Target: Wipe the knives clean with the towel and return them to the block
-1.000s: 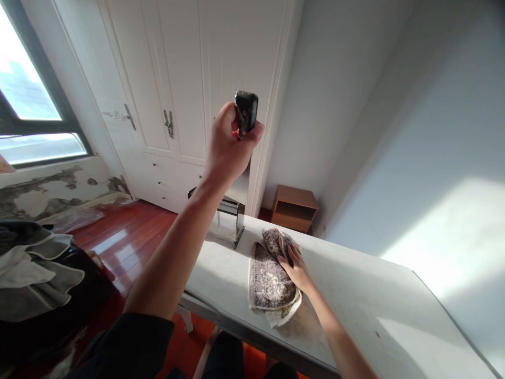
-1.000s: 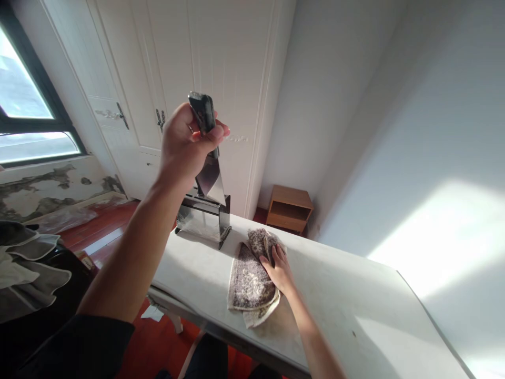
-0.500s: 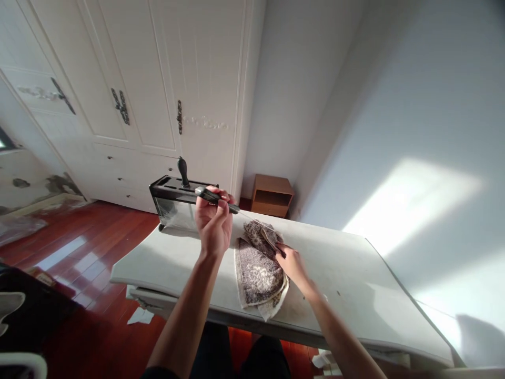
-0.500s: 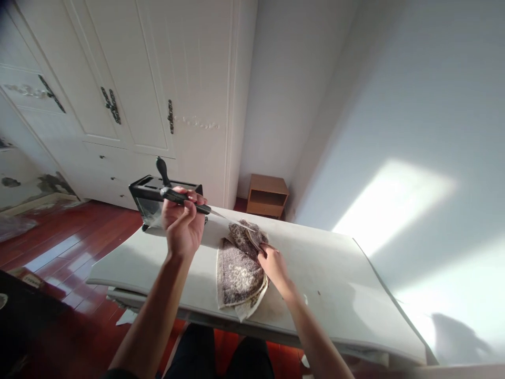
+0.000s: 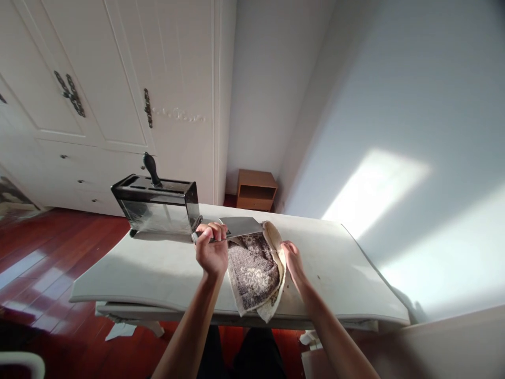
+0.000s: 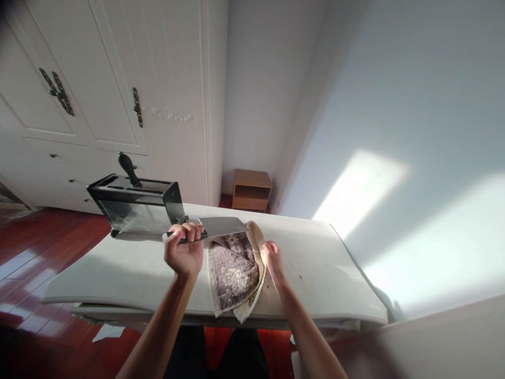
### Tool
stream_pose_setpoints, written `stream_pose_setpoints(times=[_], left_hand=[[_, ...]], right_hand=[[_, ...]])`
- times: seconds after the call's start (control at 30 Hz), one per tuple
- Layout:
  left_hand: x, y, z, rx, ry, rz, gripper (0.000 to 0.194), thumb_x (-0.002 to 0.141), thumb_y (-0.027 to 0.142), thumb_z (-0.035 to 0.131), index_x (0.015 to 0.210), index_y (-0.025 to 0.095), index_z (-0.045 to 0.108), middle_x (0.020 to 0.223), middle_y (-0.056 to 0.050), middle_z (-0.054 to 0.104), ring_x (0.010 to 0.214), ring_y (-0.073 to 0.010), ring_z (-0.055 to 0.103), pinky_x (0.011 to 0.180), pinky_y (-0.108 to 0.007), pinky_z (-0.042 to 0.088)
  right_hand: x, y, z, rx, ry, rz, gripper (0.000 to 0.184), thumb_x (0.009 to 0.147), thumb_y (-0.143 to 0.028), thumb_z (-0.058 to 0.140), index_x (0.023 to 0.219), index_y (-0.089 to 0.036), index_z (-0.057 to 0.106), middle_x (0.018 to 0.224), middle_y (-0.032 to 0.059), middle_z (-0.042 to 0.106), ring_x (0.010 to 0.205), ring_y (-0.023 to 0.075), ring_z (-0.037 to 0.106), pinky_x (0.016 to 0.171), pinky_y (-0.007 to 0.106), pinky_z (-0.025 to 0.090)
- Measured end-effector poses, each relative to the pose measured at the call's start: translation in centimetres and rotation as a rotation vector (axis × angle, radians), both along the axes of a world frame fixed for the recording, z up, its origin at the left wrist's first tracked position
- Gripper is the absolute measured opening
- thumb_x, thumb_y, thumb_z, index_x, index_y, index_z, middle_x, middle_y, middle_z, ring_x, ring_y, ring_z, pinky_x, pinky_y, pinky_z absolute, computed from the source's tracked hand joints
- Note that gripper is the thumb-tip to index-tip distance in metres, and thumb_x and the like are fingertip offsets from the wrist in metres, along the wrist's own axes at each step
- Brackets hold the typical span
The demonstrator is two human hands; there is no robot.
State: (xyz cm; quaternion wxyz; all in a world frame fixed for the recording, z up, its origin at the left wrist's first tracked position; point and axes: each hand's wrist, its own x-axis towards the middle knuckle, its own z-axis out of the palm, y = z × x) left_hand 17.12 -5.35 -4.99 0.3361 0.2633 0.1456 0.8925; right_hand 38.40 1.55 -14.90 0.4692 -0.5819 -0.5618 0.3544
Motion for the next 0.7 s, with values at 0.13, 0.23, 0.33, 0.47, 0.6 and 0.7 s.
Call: stream_pose_setpoints(times=[0.13, 0.23, 0.33, 0.47, 0.6, 0.7], left_hand=[[-0.1, 0.0, -1.3, -0.017, -0.043, 0.016, 0.028, 0.077, 0.025, 0.057, 0.06, 0.017, 0.036, 0.055, 0.003, 0.034, 0.057, -0.0112, 0.039, 0.068, -0.029, 0.039], [-0.3, 0.0, -1.4, -0.012, -0.047, 0.049, 0.028, 0.076, 0.024, 0.055, 0.059, 0.017, 0.034, 0.053, 0.003, 0.033, 0.057, -0.0116, 0.039, 0.067, -0.029, 0.039], [-0.3, 0.1, -1.1, -0.004, -0.023, 0.102, 0.025, 0.072, 0.021, 0.057, 0.059, 0.017, 0.035, 0.051, 0.003, 0.034, 0.056, -0.011, 0.039, 0.069, -0.029, 0.039], [-0.1, 0.3, -0.8, 0.022, 0.009, 0.134, 0.023, 0.067, 0.017, 0.056, 0.059, 0.017, 0.036, 0.051, 0.004, 0.035, 0.055, -0.0104, 0.04, 0.07, -0.029, 0.039], [0.1, 0.4, -0.6, 0.035, 0.013, 0.128, 0.02, 0.067, 0.015, 0.054, 0.059, 0.017, 0.035, 0.051, 0.004, 0.035, 0.055, -0.0107, 0.04, 0.07, -0.029, 0.039], [0.4, 0.7, -0.3, 0.04, 0.012, 0.136, 0.019, 0.067, 0.014, 0.053, 0.06, 0.017, 0.036, 0.051, 0.003, 0.035, 0.055, -0.0108, 0.039, 0.07, -0.029, 0.038]], right_hand=[[-0.6, -0.1, 1.2, -0.045, -0.02, 0.087, 0.034, 0.083, -0.05, 0.054, 0.098, -0.02, 0.06, 0.098, 0.0089, 0.067, 0.088, 0.0234, 0.061, 0.075, 0.034, 0.049], [-1.6, 0.7, 1.6, -0.025, -0.072, 0.148, 0.053, 0.077, -0.053, 0.063, 0.116, -0.019, 0.054, 0.112, 0.0115, 0.064, 0.1, 0.0256, 0.06, 0.086, 0.037, 0.048], [-2.6, 2.2, 1.4, 0.008, -0.216, 0.189, 0.06, 0.069, -0.05, 0.071, 0.119, -0.02, 0.056, 0.111, 0.0108, 0.063, 0.099, 0.0271, 0.059, 0.086, 0.04, 0.047], [-3.3, 4.4, 1.0, 0.042, -0.264, 0.165, 0.02, 0.067, -0.039, 0.072, 0.074, -0.022, 0.063, 0.081, 0.006, 0.061, 0.081, 0.0242, 0.057, 0.077, 0.037, 0.045], [-2.5, 5.8, 1.5, 0.012, -0.138, 0.127, 0.031, 0.076, -0.049, 0.06, 0.059, -0.023, 0.054, 0.057, 0.0019, 0.053, 0.064, 0.0221, 0.055, 0.068, 0.037, 0.044], [-0.9, 5.9, 2.1, -0.009, -0.021, 0.103, 0.044, 0.084, -0.06, 0.045, 0.075, -0.02, 0.063, 0.065, 0.0056, 0.063, 0.067, 0.0242, 0.06, 0.068, 0.039, 0.048]])
